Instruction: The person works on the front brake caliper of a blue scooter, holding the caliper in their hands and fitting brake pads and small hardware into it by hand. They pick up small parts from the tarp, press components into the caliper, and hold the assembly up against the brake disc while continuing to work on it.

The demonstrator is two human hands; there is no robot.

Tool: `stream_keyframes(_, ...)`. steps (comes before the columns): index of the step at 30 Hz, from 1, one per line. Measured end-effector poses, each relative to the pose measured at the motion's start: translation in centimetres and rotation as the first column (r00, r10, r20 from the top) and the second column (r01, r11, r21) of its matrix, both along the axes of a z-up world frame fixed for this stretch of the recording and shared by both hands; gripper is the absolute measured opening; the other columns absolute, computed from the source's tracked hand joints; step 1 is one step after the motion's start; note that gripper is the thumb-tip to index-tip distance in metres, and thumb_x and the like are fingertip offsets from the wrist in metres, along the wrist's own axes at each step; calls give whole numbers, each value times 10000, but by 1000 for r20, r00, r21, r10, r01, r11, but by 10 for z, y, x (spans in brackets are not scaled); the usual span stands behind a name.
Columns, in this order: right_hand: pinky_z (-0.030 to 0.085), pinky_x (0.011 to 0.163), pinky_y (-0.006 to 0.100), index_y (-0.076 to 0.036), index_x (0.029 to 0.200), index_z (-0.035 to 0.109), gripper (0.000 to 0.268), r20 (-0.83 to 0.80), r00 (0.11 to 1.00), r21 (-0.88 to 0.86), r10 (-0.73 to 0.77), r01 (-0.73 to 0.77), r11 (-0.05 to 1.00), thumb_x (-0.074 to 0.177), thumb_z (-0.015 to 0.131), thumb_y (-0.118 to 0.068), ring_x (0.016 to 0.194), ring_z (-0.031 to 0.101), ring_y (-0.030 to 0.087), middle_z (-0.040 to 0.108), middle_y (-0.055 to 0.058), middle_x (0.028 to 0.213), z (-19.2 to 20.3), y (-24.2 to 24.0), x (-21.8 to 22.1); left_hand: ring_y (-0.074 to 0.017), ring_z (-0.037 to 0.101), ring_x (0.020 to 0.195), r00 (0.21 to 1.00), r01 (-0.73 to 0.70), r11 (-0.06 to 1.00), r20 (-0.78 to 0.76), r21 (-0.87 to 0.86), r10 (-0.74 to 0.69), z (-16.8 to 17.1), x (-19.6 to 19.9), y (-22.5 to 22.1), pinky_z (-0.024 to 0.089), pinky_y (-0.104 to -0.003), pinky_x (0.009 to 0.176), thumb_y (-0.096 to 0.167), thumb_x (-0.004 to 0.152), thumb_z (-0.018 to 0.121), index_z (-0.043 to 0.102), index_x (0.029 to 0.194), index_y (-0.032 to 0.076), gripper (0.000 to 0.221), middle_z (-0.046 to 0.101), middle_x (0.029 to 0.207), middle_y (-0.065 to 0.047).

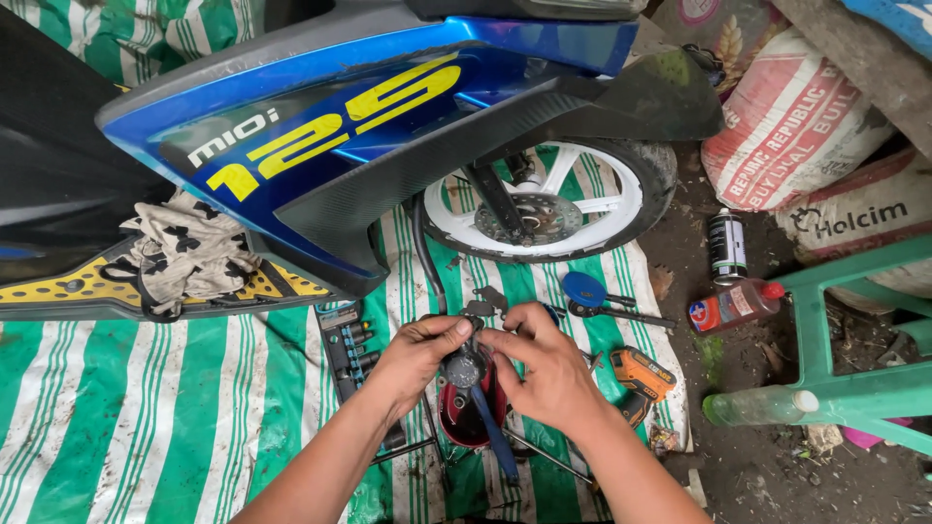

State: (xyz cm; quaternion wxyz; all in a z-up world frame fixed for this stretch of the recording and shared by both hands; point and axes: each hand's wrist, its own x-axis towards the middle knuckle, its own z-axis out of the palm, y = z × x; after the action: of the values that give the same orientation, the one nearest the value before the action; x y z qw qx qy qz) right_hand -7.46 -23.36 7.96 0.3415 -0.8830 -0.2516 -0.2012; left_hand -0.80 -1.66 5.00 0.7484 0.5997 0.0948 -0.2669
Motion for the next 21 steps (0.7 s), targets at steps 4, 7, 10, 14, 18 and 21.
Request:
stream_keyframes(4,585,810,369,-120,1204,806,231,-14,1000,116,18,-16,993,987,745,-69,957,681,260,589,109,1192,-4,-7,5,-234,727,1357,999,1,1000,-38,21,0,1,-1,1,500,-409,1230,325,802,894,866,1262,63,530,847,1387,-126)
stream_keyframes(7,582,571,398,-125,1071,864,360,-50,981,290,-187,193,937,800,740,77,565,646,240,681,71,978,-34,-34,16,-232,641,1080,992,-78,995,95,-54,83,-4,-7,4,554,-387,1010,230,939,933,902,1198,32,327,725,1052,-165)
stream_keyframes(10,573,582,449,-94,1064,855,255,-181,896,132,-405,430,893,831,803,-6,601,712,322,704,120,873,-82,-74,31,-259,634,1093,992,-85,995,86,-48,89,2,-11,5,537,-403,1021,181,930,918,894,1213,28,322,707,1066,-176)
stream_keyframes(14,626,877,450,-166,1256,823,394,-503,764,97,-404,514,852,872,852,-249,903,756,279,790,91,1055,-85,-66,29,-309,658,1183,996,-88,995,-28,-53,87,3,2,8,520,-425,1080,106,905,865,873,1242,7,352,757,1207,-192)
stream_keyframes(18,584,707,318,-218,1378,705,745,-460,851,235,-255,394,889,727,1052,-325,800,668,149,744,0,1059,-25,-7,13,-359,717,1243,988,-91,990,-133,-112,76,-7,5,8,531,-472,1065,74,856,856,854,1238,-5,389,842,1268,-206)
stream_keyframes(21,583,698,357,-220,1391,656,715,-160,967,234,-198,232,944,797,1027,-364,773,631,177,718,5,1185,-30,6,20,-312,620,1456,992,-33,998,-125,-56,26,-10,7,6,359,-431,1252,117,866,846,870,1256,83,392,810,1472,-171)
